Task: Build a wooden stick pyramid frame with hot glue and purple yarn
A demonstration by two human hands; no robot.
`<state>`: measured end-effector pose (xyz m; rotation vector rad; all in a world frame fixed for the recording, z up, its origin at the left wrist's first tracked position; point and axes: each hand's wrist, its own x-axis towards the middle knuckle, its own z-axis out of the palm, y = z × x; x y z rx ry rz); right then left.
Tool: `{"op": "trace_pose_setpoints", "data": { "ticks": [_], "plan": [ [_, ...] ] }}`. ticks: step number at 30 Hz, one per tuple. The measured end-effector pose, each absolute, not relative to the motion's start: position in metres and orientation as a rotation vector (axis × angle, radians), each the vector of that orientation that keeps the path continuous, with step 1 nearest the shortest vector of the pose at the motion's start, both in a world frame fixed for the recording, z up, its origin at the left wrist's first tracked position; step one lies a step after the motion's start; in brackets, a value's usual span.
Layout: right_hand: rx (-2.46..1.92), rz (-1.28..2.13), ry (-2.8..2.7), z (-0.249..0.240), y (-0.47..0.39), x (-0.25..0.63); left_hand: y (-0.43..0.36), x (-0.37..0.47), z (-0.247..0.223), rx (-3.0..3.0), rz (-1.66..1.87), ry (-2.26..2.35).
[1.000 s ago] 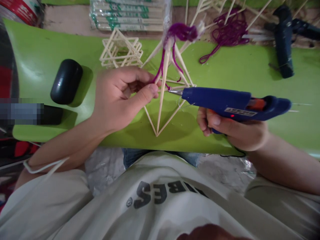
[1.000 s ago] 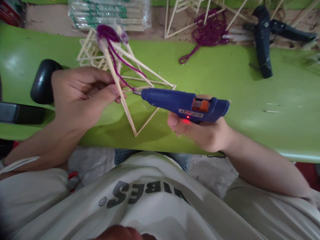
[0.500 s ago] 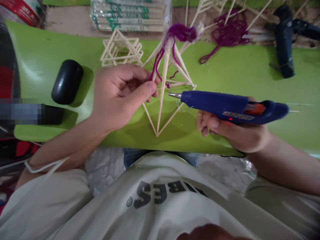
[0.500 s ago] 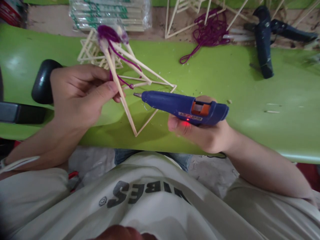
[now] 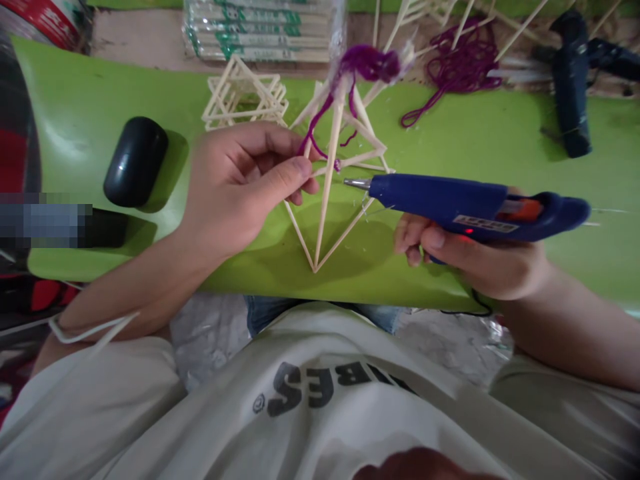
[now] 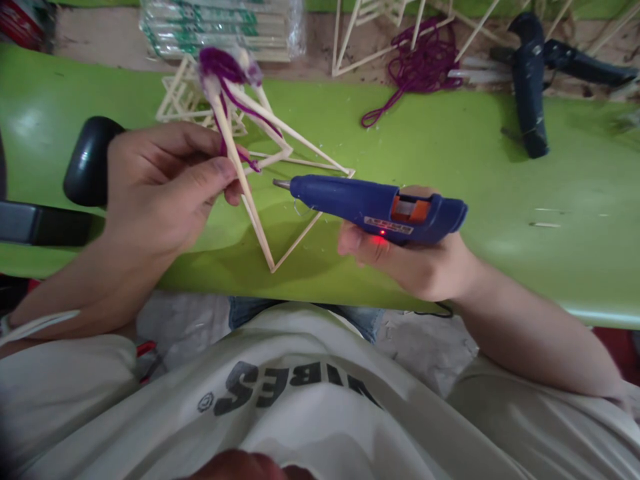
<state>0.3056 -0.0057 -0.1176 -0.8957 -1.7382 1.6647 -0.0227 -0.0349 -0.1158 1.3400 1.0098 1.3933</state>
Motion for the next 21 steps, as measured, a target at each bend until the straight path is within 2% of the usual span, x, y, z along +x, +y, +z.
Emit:
{"op": "trace_pose_setpoints", "data": {
  "ticks": [21],
  "plan": [
    [-0.692,1.725,-1.694,-0.117,-0.004,0.297,-0.038,-0.016,-0.109,1.197,1.421,0.973]
  ]
}}
